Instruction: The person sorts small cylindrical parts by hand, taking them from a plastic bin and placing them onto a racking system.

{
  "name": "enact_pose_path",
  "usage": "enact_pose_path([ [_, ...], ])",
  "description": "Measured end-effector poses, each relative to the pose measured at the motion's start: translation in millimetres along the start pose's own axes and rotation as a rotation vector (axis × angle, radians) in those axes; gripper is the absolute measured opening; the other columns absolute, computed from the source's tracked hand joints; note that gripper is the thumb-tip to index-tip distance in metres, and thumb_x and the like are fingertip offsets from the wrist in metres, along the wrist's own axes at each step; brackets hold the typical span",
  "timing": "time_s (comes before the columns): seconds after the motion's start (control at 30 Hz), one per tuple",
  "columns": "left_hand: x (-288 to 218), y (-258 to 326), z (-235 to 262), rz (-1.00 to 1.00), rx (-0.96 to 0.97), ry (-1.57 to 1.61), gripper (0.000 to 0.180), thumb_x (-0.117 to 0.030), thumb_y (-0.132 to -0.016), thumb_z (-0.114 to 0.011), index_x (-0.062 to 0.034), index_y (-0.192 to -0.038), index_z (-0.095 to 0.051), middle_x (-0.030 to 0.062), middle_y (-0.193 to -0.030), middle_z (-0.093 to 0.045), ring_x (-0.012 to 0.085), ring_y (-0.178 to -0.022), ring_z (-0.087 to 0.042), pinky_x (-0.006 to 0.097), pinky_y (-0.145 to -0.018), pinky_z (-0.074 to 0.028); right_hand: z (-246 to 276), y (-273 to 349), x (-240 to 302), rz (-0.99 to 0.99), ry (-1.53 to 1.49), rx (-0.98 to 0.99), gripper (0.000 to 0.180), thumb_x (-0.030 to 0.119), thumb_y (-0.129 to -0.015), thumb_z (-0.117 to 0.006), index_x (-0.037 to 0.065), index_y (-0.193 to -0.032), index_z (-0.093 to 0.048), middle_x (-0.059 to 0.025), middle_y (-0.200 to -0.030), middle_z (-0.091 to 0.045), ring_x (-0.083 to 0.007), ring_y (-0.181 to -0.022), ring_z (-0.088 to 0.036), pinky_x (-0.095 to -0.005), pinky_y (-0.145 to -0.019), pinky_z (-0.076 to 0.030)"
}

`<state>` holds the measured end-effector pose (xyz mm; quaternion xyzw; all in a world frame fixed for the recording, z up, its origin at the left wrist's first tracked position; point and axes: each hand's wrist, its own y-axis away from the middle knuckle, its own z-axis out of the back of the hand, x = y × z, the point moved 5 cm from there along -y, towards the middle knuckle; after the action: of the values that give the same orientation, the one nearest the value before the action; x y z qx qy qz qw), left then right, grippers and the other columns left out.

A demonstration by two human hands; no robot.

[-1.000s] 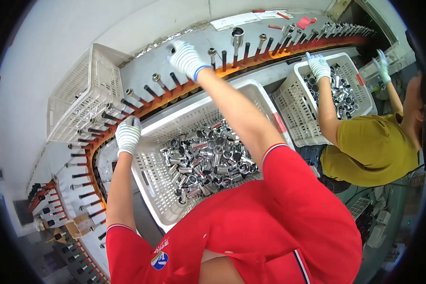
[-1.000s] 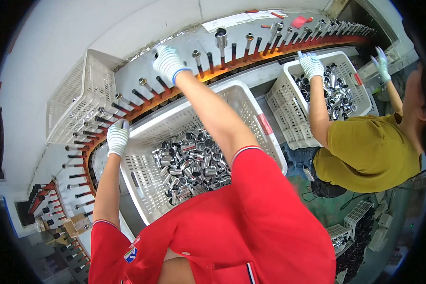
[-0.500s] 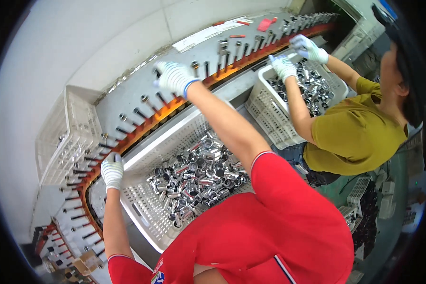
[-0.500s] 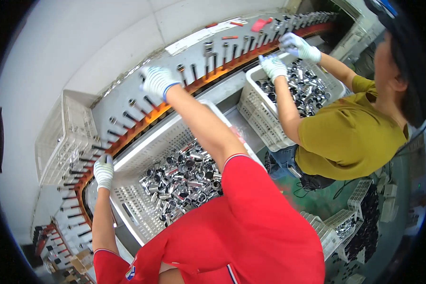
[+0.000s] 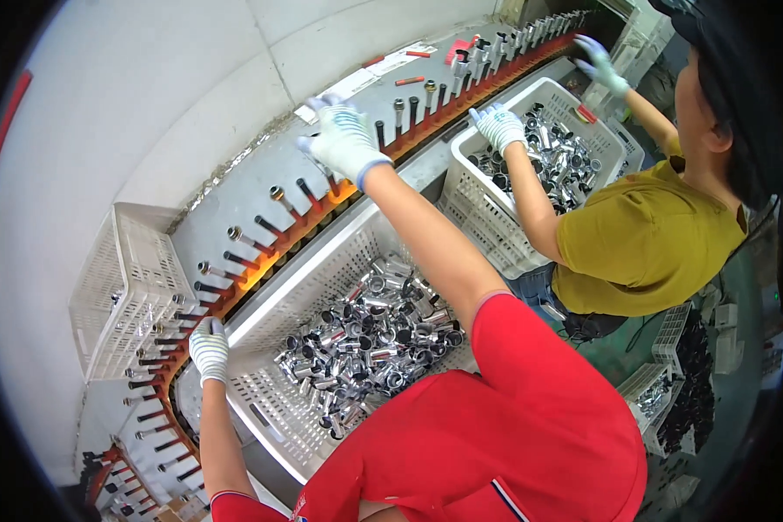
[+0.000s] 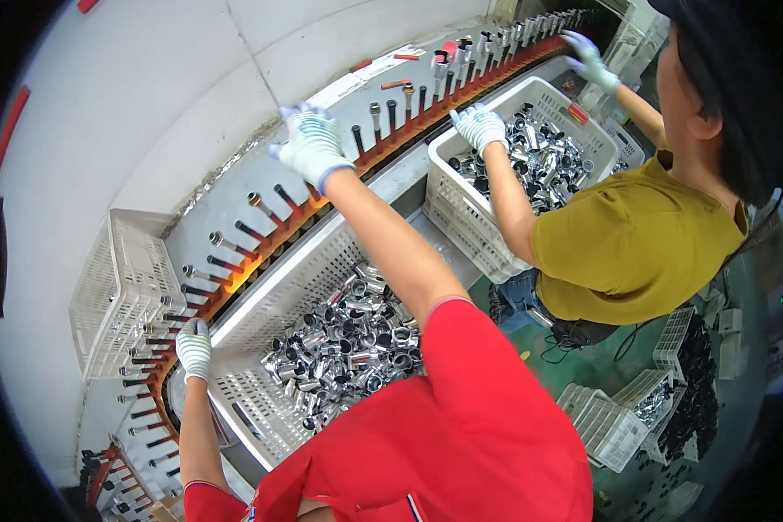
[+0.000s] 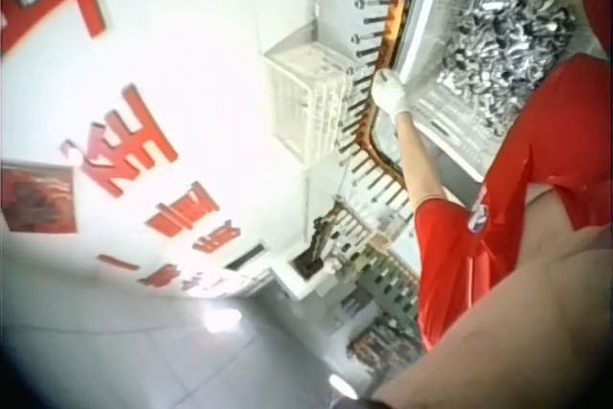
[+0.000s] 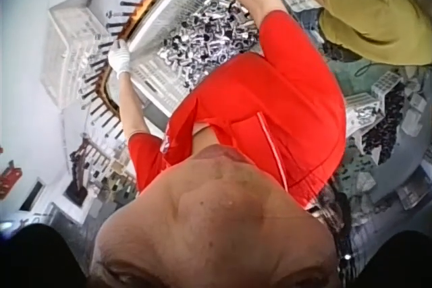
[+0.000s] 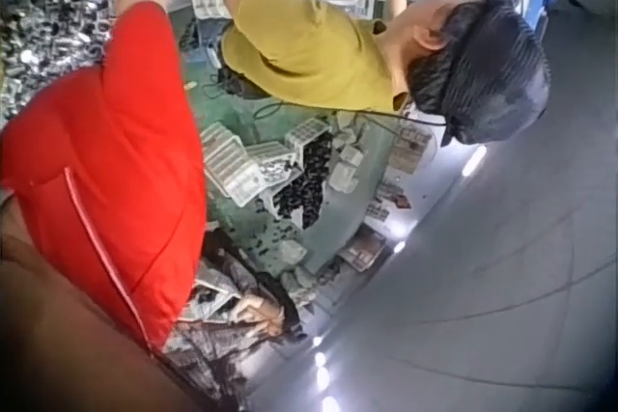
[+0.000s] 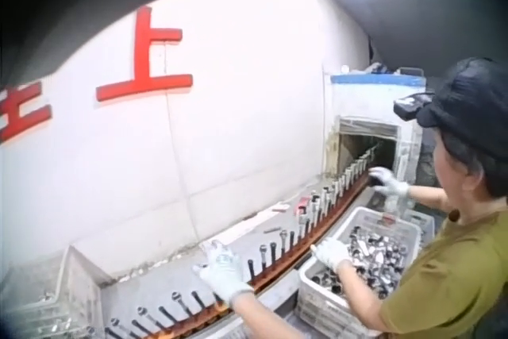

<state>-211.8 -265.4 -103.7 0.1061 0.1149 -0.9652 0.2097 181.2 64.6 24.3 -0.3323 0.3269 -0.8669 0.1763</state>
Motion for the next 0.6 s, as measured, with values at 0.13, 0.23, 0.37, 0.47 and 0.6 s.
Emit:
enact_pose_path([
  [0.13,8,2,-5,0.056,0.03,-0.01,0.03,-0.026,-0.103,-0.061,-0.0027,-0.105,-0.081,0.029,-0.099,-0.076,0.0488,-0.091,-0.074,0.053,-0.086,-0.057,-80,11,11,-0.179,-0.215,0.715,0.039,0.032,-0.09,-0.08,0.011,-0.122,-0.079,-0.0199,-0.13,-0.073,-0.0408,-0.121,-0.069,-0.0489,-0.108,-0.054],
  [0.23,10,-3,-7,0.024,0.015,-0.013,0.03,-0.025,-0.103,-0.062,-0.0026,-0.105,-0.081,0.0285,-0.099,-0.076,0.0481,-0.092,-0.074,0.053,-0.086,-0.058,-56,60,44,0.041,-0.463,0.307,0.014,0.012,-0.092,-0.073,0.014,-0.103,-0.081,-0.0115,-0.11,-0.078,-0.0336,-0.109,-0.074,-0.0445,-0.099,-0.059],
  [0.37,-2,-5,-17,0.03,0.041,0.055,0.03,-0.025,-0.103,-0.062,-0.0019,-0.107,-0.081,0.0272,-0.101,-0.077,0.0461,-0.093,-0.075,0.052,-0.088,-0.058,-2,91,33,0.107,-0.505,0.307,0.019,0.006,-0.091,-0.073,0.017,-0.105,-0.079,-0.0111,-0.11,-0.079,-0.0306,-0.103,-0.076,-0.0406,-0.094,-0.061],
  [0.47,-2,-4,-14,-0.022,0.02,0.034,0.031,-0.026,-0.104,-0.061,-0.0012,-0.107,-0.08,0.0273,-0.1,-0.077,0.0471,-0.092,-0.074,0.052,-0.088,-0.058,35,58,-47,-0.205,-0.27,-0.003,0.031,0.007,-0.091,-0.069,0.014,-0.12,-0.077,-0.02,-0.105,-0.077,-0.0321,-0.094,-0.078,-0.0415,-0.084,-0.061],
  [0.6,5,0,0,0.031,0.044,0.008,0.031,-0.024,-0.104,-0.061,-0.0002,-0.106,-0.08,0.0288,-0.099,-0.076,0.0483,-0.09,-0.073,0.052,-0.085,-0.057,62,-20,-142,-0.302,0.032,-0.091,0.071,0.026,-0.091,-0.077,0.008,-0.157,-0.055,-0.0236,-0.15,-0.063,-0.0417,-0.137,-0.062,-0.0468,-0.116,-0.051],
])
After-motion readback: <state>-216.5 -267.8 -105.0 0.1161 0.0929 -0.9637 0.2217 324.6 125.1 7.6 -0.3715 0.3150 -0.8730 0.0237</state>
